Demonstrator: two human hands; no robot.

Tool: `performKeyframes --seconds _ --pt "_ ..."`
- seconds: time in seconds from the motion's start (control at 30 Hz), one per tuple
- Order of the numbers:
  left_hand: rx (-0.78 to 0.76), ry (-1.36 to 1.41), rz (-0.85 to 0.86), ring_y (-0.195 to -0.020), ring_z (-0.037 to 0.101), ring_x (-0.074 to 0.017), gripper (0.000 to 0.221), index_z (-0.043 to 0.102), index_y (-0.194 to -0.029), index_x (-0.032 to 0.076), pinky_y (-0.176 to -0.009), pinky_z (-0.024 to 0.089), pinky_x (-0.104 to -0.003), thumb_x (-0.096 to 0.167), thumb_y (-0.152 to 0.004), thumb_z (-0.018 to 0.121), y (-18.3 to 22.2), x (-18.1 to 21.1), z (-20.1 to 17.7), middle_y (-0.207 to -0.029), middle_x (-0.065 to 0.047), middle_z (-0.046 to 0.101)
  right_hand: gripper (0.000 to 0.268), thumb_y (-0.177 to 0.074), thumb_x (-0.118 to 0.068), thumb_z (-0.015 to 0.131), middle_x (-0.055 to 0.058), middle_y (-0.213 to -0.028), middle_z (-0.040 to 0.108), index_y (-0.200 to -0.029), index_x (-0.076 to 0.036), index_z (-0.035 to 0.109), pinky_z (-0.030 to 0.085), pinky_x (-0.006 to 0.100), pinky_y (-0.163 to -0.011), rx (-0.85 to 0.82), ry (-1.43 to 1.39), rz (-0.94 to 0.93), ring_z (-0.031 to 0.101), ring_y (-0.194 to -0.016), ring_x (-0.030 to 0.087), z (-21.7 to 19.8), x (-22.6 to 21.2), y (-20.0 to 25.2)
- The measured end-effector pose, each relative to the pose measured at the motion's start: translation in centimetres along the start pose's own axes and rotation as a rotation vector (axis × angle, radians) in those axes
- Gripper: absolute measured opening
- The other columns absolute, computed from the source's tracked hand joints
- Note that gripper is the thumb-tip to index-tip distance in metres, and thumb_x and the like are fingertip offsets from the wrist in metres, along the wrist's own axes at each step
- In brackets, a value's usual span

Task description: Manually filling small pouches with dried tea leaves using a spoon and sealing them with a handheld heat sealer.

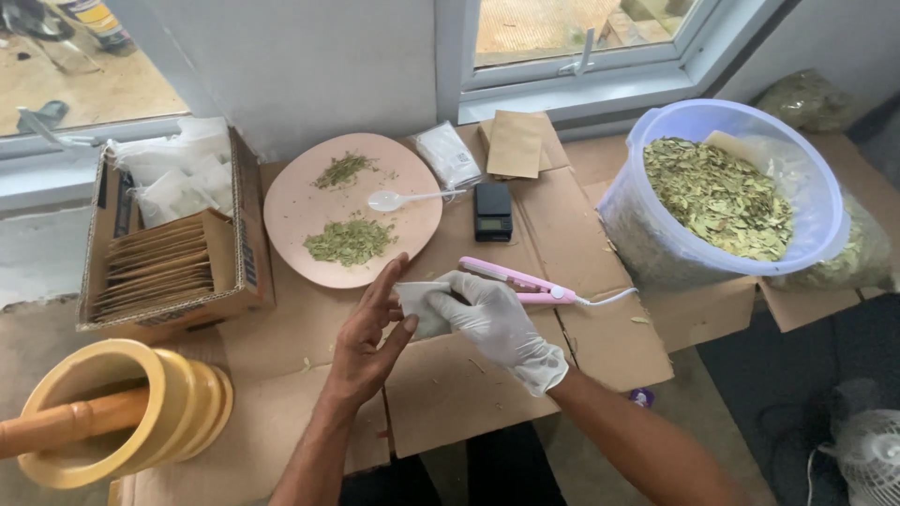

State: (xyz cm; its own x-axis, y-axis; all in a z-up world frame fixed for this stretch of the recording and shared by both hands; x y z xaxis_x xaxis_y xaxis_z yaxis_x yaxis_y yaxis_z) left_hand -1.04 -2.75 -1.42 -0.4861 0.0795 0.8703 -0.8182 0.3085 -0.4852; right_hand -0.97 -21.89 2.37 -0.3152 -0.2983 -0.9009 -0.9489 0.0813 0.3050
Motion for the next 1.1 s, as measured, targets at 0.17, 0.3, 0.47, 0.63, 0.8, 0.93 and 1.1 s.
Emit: performKeyframes --seconds 0.17,0.3,0.47,0.63,0.8,0.93,1.1 --pt "0.052 0.032 -0.036 -0.116 0.073 -0.0193 0.074 0.042 -0.172 0.004 -0.096 0.065 -0.036 -0.001 -0.104 0.07 0.6 -2.0 -0.3 -0.171 -0.018 0.054 0.009 -0.099 -0.022 0.084 0.008 -0.091 0.087 -0.107 -0.023 0.088 0.067 0.041 -0.094 0.028 -0.021 -0.056 0.083 -0.091 0.021 -0.5 0.8 0.1" --pt "0.137 0.229 -0.047 -0.118 0.072 -0.0234 0.079 0.023 -0.179 0.013 -0.094 0.066 -0.035 0.005 -0.11 0.061 0.4 -2.2 -0.5 -0.169 -0.026 0.052 0.007 -0.098 -0.026 0.084 0.008 -0.09 0.087 -0.104 -0.024 0.087 0.067 0.042 -0.093 0.059 0.073 -0.159 0.086 -0.095 0.023 -0.8 0.2 0.4" --pt "-0.076 0.222 -0.101 -0.153 0.057 -0.0372 0.087 0.009 -0.18 0.032 -0.117 0.053 -0.05 0.022 -0.113 0.063 0.6 -1.0 0.4 -0.183 -0.028 0.033 0.011 -0.102 -0.028 0.077 0.0 -0.094 0.082 -0.107 -0.022 0.086 0.06 0.034 -0.087 0.038 0.068 -0.243 0.076 -0.092 0.014 -1.4 0.9 0.1" --pt "-0.039 -0.065 -0.002 -0.104 0.071 -0.0185 0.06 0.046 -0.168 0.008 -0.088 0.065 -0.035 0.015 -0.112 0.066 0.6 -0.2 0.9 -0.172 -0.021 0.054 0.014 -0.107 -0.025 0.072 -0.007 -0.092 0.078 -0.106 -0.016 0.083 0.056 0.029 -0.081 0.014 0.103 -0.404 0.068 -0.086 0.008 -1.5 1.0 0.4" --pt "0.011 -0.217 0.094 -0.079 0.052 -0.0118 0.053 0.058 -0.162 0.018 -0.084 0.063 -0.03 0.012 -0.111 0.07 0.6 -0.3 0.4 -0.172 -0.02 0.058 0.014 -0.108 -0.026 0.073 -0.008 -0.084 0.072 -0.102 -0.017 0.081 0.054 0.027 -0.072 -0.005 0.119 -0.402 0.06 -0.075 0.007 -1.2 1.2 0.1" --pt "-0.052 -0.227 0.092 -0.08 0.055 -0.0124 0.061 0.047 -0.17 0.021 -0.083 0.06 -0.031 0.015 -0.113 0.069 0.6 -0.2 0.4 -0.178 -0.018 0.05 0.017 -0.107 -0.029 0.07 -0.007 -0.098 0.081 -0.108 -0.017 0.083 0.059 0.027 -0.084 -0.04 0.106 -0.331 0.072 -0.091 0.007 -1.1 0.6 0.7" --pt "-0.07 -0.265 -0.032 -0.093 0.069 -0.0102 0.069 0.042 -0.172 0.01 -0.093 0.059 -0.03 0.009 -0.109 0.069 0.7 -0.3 0.7 -0.177 -0.013 0.051 0.018 -0.108 -0.031 0.069 -0.009 -0.083 0.071 -0.1 -0.018 0.078 0.052 0.028 -0.073 -0.053 0.16 -0.326 0.061 -0.078 0.007 -1.0 1.3 0.5"
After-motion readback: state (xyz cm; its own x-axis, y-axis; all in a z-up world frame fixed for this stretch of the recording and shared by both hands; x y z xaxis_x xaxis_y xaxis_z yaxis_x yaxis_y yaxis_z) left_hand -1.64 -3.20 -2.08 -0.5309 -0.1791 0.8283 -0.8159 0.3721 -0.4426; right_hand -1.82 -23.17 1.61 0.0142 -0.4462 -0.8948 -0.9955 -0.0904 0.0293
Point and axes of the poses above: each hand's wrist, its own y-axis away from the middle knuckle, its own z-axis out of the palm, x = y × z, the point moved 3 cm from there along -y, towards the middle knuckle
